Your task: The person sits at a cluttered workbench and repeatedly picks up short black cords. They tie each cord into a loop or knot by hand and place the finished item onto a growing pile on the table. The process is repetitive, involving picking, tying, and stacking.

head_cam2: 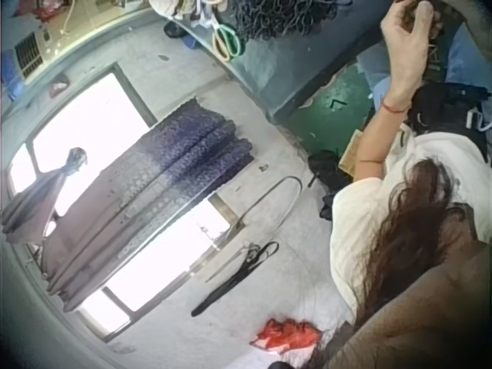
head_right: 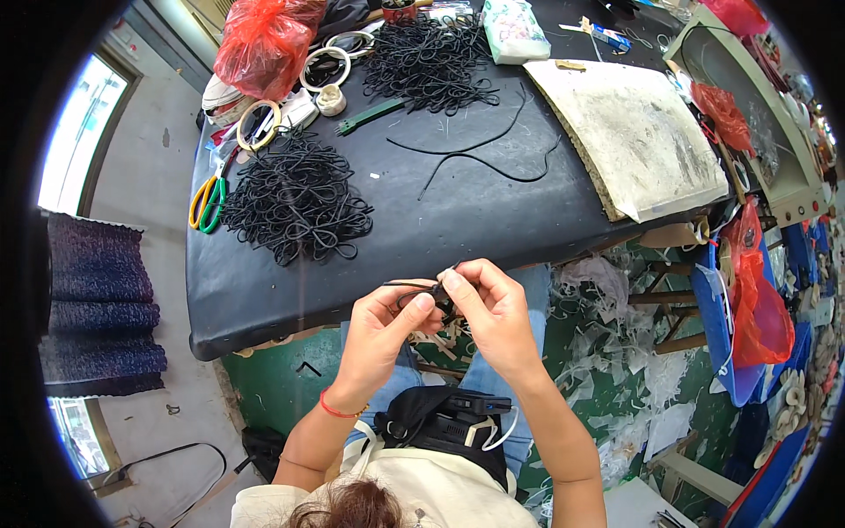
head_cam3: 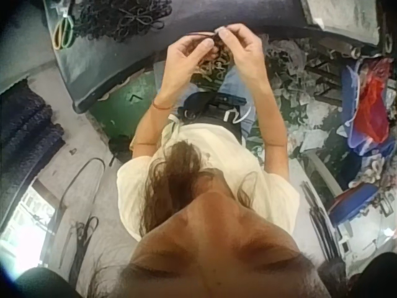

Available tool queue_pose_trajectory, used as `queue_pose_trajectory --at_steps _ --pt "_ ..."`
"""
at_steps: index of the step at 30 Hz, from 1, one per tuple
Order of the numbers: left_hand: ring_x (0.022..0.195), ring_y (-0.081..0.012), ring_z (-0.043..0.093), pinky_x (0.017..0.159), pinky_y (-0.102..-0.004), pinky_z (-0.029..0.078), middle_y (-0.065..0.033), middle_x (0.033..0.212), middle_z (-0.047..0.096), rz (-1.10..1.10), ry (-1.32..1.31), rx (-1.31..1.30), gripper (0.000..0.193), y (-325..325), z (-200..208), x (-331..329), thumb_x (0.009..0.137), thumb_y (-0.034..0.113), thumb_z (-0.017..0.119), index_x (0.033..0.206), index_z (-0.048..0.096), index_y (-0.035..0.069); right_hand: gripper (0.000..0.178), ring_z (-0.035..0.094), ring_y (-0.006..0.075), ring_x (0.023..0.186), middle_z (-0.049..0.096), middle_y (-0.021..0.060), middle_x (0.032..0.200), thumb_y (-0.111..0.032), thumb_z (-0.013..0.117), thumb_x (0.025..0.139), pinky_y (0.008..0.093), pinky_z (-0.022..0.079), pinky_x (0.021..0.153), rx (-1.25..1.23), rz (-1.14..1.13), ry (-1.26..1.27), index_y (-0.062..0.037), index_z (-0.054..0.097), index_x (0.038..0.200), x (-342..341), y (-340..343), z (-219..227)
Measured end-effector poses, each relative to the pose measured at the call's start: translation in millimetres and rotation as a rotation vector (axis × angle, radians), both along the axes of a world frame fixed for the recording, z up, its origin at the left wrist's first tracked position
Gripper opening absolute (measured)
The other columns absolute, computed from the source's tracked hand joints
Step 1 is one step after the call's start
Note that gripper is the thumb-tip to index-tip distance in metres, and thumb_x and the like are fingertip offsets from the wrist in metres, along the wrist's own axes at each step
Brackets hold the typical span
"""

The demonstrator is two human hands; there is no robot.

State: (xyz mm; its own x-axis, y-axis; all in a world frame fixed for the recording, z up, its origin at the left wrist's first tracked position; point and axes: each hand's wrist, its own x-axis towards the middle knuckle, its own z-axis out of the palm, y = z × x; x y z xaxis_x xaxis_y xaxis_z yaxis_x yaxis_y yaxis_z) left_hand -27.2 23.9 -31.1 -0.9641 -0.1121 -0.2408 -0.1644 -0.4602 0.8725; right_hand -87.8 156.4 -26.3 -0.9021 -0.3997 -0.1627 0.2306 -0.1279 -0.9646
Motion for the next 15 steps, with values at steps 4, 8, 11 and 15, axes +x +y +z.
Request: queue_pose_trajectory --at_steps 4,8,11,15 --pt "0.078 -0.0084 0.059 0.071 -0.0221 0.05 -0.0049 0.086 0.063 -0.024 0.0 -0.013 0.02 -2.1 7.4 -1.6 0.087 0.009 0.058 0.103 0.059 -0.002 0.013 0.047 0.0026 0.067 0.055 -0.0026 0.076 -0.012 0.058 0.088 0.0176 0.039 0.059 0.018 -0.017 0.071 -0.0011 0.059 0.082 -1.0 -0.8 -2.0" --pt "0.076 -0.0075 0.059 0.068 -0.0213 0.049 -0.0059 0.085 0.064 -0.044 0.067 -0.083 0.019 -4.7 -2.0 -3.6 0.086 0.009 0.059 0.102 0.06 -0.001 0.017 0.045 0.0037 0.064 0.051 -0.0012 0.073 -0.012 0.061 0.086 0.019 0.037 0.056 0.1 -0.109 0.188 -0.0003 0.056 0.074 5.2 -3.4 -8.4" --pt "0.079 -0.0065 0.057 0.07 -0.0199 0.048 -0.0049 0.085 0.063 -0.088 0.019 -0.061 0.018 -5.0 -4.6 -0.6 0.085 0.006 0.06 0.101 0.06 -0.003 0.02 0.042 0.0043 0.06 0.05 -0.0004 0.07 -0.013 0.064 0.083 0.0211 0.035 0.053 0.178 -0.141 0.259 -0.0002 0.055 0.071 6.1 -2.5 -17.7" --pt "0.074 -0.0048 0.056 0.064 -0.0184 0.046 -0.0046 0.085 0.063 -0.068 0.065 -0.197 0.016 -28.3 1.6 -4.6 0.084 0.004 0.06 0.099 0.061 -0.002 0.022 0.04 0.004 0.058 0.047 -0.0012 0.065 -0.016 0.064 0.083 0.0209 0.034 0.051 0.197 0.064 0.214 -0.0004 0.056 0.069 -15.8 -11.2 -13.7"
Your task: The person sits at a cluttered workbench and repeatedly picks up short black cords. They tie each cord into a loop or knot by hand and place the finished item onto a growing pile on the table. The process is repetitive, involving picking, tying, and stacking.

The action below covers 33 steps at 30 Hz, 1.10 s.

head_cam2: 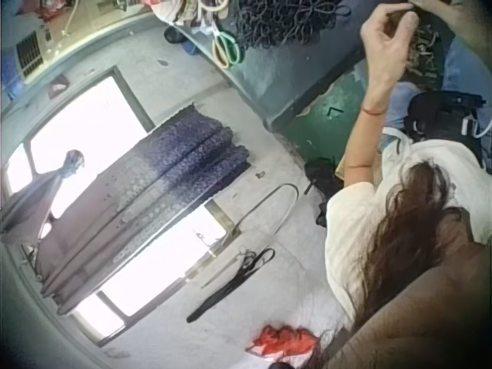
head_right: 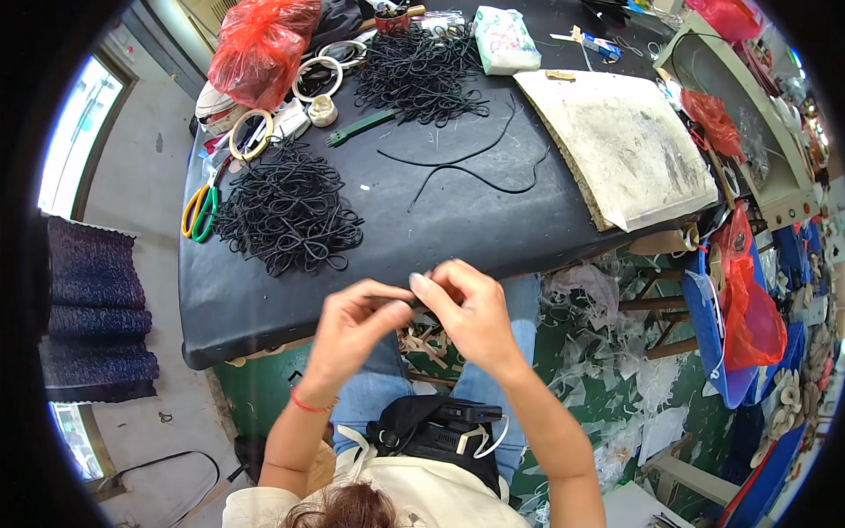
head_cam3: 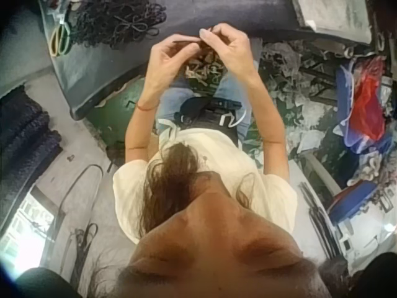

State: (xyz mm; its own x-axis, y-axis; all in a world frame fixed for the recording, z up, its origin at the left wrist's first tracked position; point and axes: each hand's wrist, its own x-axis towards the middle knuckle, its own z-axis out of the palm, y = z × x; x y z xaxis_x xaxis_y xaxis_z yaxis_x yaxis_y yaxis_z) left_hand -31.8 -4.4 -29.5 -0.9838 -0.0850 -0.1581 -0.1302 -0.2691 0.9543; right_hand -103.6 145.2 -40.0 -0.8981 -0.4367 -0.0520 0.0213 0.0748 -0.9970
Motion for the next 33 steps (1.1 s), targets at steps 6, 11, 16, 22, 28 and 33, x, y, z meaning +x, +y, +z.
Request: queue_pose_trajectory --at_steps 6,11,16,22,28,33 --pt "0.095 -0.0224 0.046 0.085 -0.0358 0.036 -0.005 0.093 0.055 0.683 0.111 -1.279 0.014 -89.2 19.8 -30.1 0.073 0.018 0.07 0.084 0.068 0.01 0.018 0.053 0.0272 0.081 0.059 0.0104 0.084 -0.018 0.062 0.079 0.0364 0.042 0.074 0.501 -0.329 0.784 -0.0028 0.065 0.088 -95.5 -7.2 -18.1" --pt "0.114 -0.0299 0.038 0.096 -0.0414 0.029 -0.0115 0.117 0.047 1.008 0.148 -1.473 0.046 -109.5 14.6 -48.4 0.075 0.025 0.069 0.115 0.053 0.008 0.009 0.05 0.0237 0.09 0.057 0.0051 0.09 -0.014 0.061 0.078 0.0365 0.036 0.078 0.764 -0.352 0.975 -0.0055 0.061 0.081 -122.5 -17.0 -38.1" --pt "0.125 -0.0322 0.037 0.103 -0.0394 0.027 -0.0161 0.125 0.049 0.556 0.518 -1.25 0.039 -39.4 30.3 -41.4 0.081 0.01 0.061 0.118 0.051 0.001 0.008 0.052 0.0267 0.078 0.055 0.0094 0.085 -0.006 0.058 0.08 0.0379 0.038 0.073 0.53 -0.318 1.129 -0.0035 0.052 0.084 -104.6 -11.4 -18.3" --pt "0.081 -0.012 0.059 0.076 -0.0264 0.046 -0.0061 0.089 0.063 -0.007 0.115 -0.185 0.025 -0.8 17.8 -27.8 0.089 0.014 0.056 0.107 0.059 -0.002 0.024 0.055 0.0265 0.068 0.055 0.0125 0.08 0.007 0.063 0.074 0.0339 0.045 0.057 0.306 -0.091 1.038 0.0009 0.056 0.096 -8.2 0.4 23.4" --pt "0.068 -0.0054 0.052 0.064 -0.0194 0.044 -0.0013 0.078 0.059 -0.218 -0.17 0.037 0.021 -8.9 21.6 -1.0 0.09 0.013 0.054 0.103 0.061 -0.002 0.031 0.051 0.0181 0.06 0.052 0.0073 0.075 0.004 0.07 0.068 0.0272 0.041 0.051 0.371 -0.09 1.042 -0.0017 0.063 0.097 0.6 32.3 31.9" --pt "0.076 -0.0107 0.061 0.065 -0.0242 0.051 -0.0061 0.084 0.063 -0.152 -0.181 0.199 0.02 2.8 15.5 6.7 0.09 0.014 0.055 0.101 0.06 -0.002 0.019 0.052 0.0174 0.057 0.055 0.0073 0.074 0.003 0.069 0.071 0.0259 0.042 0.05 0.284 -0.406 0.844 -0.0018 0.063 0.088 1.3 16.5 28.2"
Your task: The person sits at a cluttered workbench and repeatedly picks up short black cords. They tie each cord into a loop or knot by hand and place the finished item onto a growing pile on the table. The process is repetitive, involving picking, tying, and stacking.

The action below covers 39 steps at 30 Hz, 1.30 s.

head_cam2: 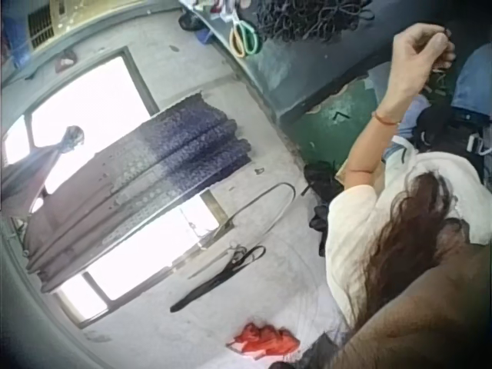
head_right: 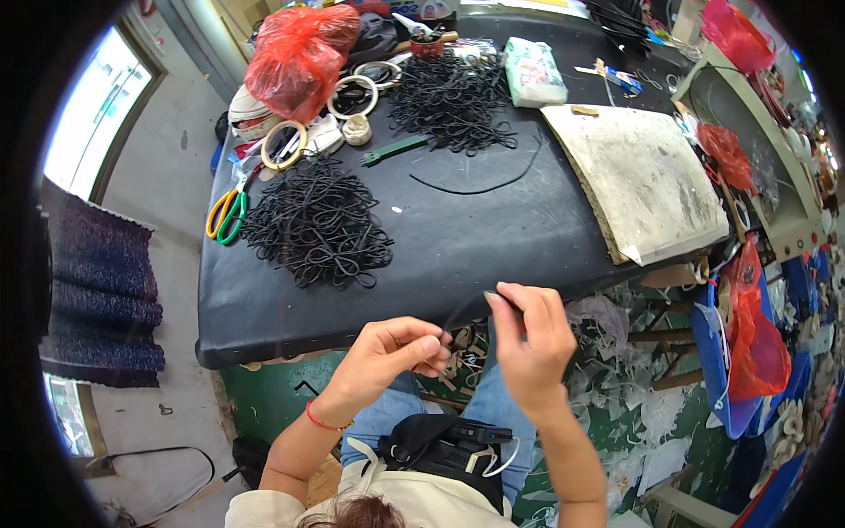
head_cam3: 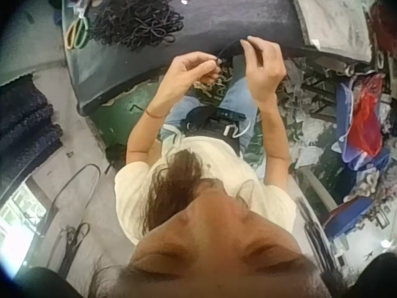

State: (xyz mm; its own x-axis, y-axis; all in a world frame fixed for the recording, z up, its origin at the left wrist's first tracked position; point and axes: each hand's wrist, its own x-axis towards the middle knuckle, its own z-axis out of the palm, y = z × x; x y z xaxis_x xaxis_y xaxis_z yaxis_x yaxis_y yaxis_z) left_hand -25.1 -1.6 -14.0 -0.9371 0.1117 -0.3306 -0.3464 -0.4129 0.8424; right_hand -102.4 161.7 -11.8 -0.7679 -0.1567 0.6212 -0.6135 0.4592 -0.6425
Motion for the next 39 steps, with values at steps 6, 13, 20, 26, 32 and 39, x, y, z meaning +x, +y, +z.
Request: queue_pose_trajectory --at_steps 6,13,20,26,32,39 --pt "0.072 -0.0113 0.062 0.052 -0.0187 0.051 -0.0066 0.084 0.061 0.219 -0.043 0.198 0.022 6.1 -9.5 -6.0 0.09 0.014 0.054 0.108 0.052 0.001 0.018 0.057 0.0185 0.067 0.057 0.0097 0.083 0.003 0.06 0.077 0.029 0.047 0.058 -0.026 0.235 -0.349 -0.0004 0.062 0.095 25.9 -23.6 4.4" --pt "0.074 -0.0093 0.061 0.067 -0.0206 0.052 -0.006 0.089 0.062 0.287 -0.063 0.179 0.023 8.9 -17.6 -6.1 0.089 0.01 0.055 0.108 0.053 -0.001 0.022 0.061 0.0206 0.071 0.06 0.0111 0.086 0.003 0.06 0.078 0.0291 0.049 0.062 0.001 0.316 -0.345 -0.0012 0.062 0.099 23.3 -20.6 -10.7" --pt "0.084 -0.0115 0.056 0.086 -0.0323 0.045 -0.0047 0.094 0.057 0.395 -0.031 0.425 0.012 4.3 -20.6 -8.3 0.092 0.015 0.046 0.089 0.052 0.004 0.019 0.062 0.0221 0.066 0.064 0.0117 0.084 0.001 0.066 0.073 0.0283 0.05 0.06 0.097 0.299 -0.281 -0.0005 0.062 0.092 19.7 -5.8 -13.8" --pt "0.074 -0.0062 0.051 0.077 -0.0261 0.049 0.0001 0.085 0.054 0.156 -0.109 0.24 0.013 6.0 -25.4 -3.7 0.091 0.014 0.051 0.094 0.056 0.003 0.02 0.056 0.0244 0.067 0.055 0.009 0.077 0.002 0.066 0.07 0.0328 0.046 0.058 0.2 0.287 -0.055 -0.0009 0.061 0.089 18.0 -9.9 -9.6" --pt "0.075 -0.006 0.055 0.071 -0.022 0.046 -0.0019 0.083 0.06 0.134 -0.013 0.036 0.015 5.3 -24.2 1.4 0.089 0.015 0.056 0.094 0.058 0.001 0.02 0.056 0.0243 0.068 0.055 0.0086 0.076 0.002 0.066 0.069 0.0333 0.046 0.058 0.205 0.314 -0.007 -0.0009 0.06 0.088 19.5 -9.1 -14.8" --pt "0.074 -0.0074 0.054 0.067 -0.024 0.046 -0.0045 0.083 0.061 0.073 -0.004 -0.391 0.012 -0.2 -26.6 2.4 0.09 0.01 0.05 0.092 0.057 -0.001 0.016 0.052 0.0236 0.069 0.054 0.0078 0.076 0.0 0.063 0.07 0.0332 0.041 0.061 0.444 0.265 -0.022 -0.0018 0.06 0.086 11.9 17.3 3.2"
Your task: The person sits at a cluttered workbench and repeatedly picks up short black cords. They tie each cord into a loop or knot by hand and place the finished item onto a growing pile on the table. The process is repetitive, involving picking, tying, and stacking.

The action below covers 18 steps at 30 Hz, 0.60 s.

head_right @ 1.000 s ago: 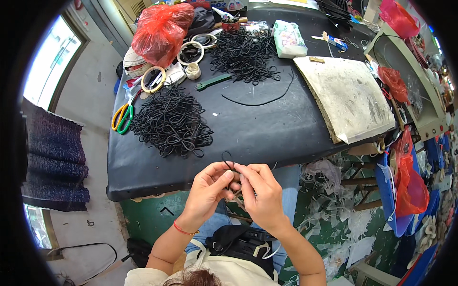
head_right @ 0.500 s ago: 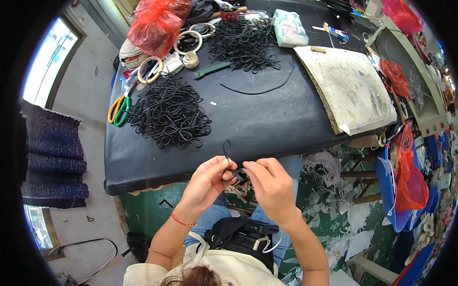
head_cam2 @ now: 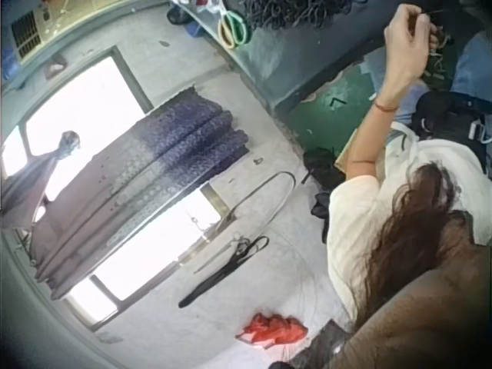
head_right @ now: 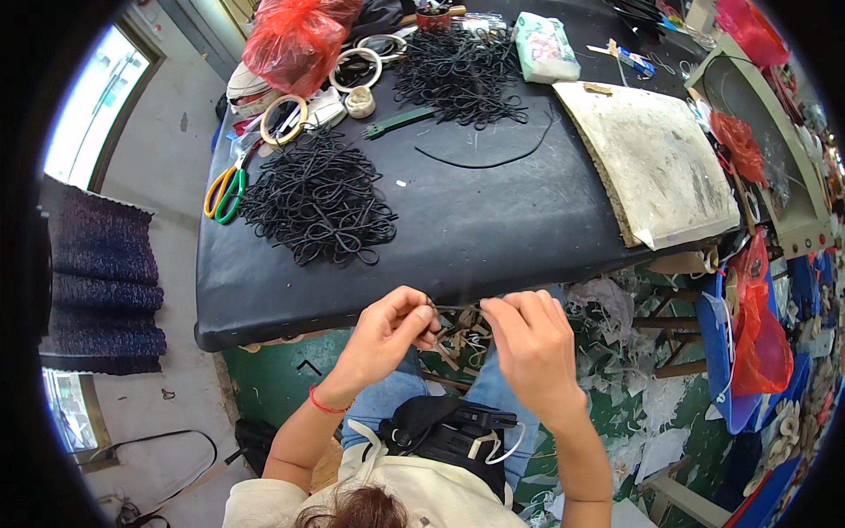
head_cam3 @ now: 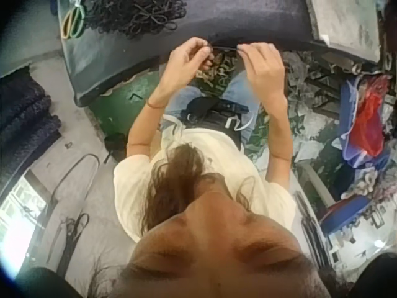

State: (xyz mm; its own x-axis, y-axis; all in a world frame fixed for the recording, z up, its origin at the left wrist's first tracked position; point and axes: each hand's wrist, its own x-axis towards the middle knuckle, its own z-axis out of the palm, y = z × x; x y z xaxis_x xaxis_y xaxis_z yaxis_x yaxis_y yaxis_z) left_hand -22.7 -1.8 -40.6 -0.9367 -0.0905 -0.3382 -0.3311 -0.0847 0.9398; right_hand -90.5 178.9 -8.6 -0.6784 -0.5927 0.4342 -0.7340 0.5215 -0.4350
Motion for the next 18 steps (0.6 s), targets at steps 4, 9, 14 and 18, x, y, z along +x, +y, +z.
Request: queue_pose_trajectory --at_steps 4,9,14,18 --pt "0.072 -0.0181 0.055 0.065 -0.03 0.044 -0.0098 0.081 0.059 -0.247 0.294 -0.431 0.012 -2.4 7.2 5.1 0.083 0.006 0.055 0.092 0.058 -0.002 0.018 0.05 0.0217 0.076 0.053 0.0076 0.081 -0.005 0.055 0.067 0.0312 0.038 0.065 0.094 0.246 0.011 -0.0053 0.058 0.085 -2.2 -13.9 22.4" --pt "0.074 -0.0103 0.054 0.07 -0.0235 0.046 -0.0027 0.083 0.057 -0.033 0.069 0.356 0.02 -5.7 7.5 7.0 0.089 0.01 0.054 0.106 0.055 -0.001 0.005 0.053 0.0283 0.07 0.054 0.0134 0.077 -0.003 0.056 0.082 0.0358 0.043 0.063 -0.163 0.073 -0.437 0.0014 0.056 0.084 -8.5 -9.5 -12.2" --pt "0.076 -0.0057 0.052 0.072 -0.0207 0.046 -0.0006 0.087 0.056 -0.072 0.005 0.507 0.032 -4.4 0.8 4.4 0.091 0.014 0.052 0.119 0.049 -0.001 0.008 0.056 0.0251 0.067 0.056 0.0119 0.077 -0.001 0.058 0.081 0.0311 0.044 0.06 -0.279 0.081 -0.527 0.0022 0.058 0.089 19.1 -19.5 -19.3" --pt "0.075 -0.0072 0.053 0.071 -0.0221 0.046 -0.0034 0.088 0.058 -0.021 0.057 0.418 0.026 -8.4 -2.3 4.1 0.09 0.012 0.053 0.112 0.054 -0.002 0.013 0.059 0.0168 0.071 0.06 0.0106 0.084 0.0 0.056 0.082 0.0276 0.047 0.06 -0.277 0.026 -0.634 0.0012 0.06 0.094 27.0 -20.9 -8.9"
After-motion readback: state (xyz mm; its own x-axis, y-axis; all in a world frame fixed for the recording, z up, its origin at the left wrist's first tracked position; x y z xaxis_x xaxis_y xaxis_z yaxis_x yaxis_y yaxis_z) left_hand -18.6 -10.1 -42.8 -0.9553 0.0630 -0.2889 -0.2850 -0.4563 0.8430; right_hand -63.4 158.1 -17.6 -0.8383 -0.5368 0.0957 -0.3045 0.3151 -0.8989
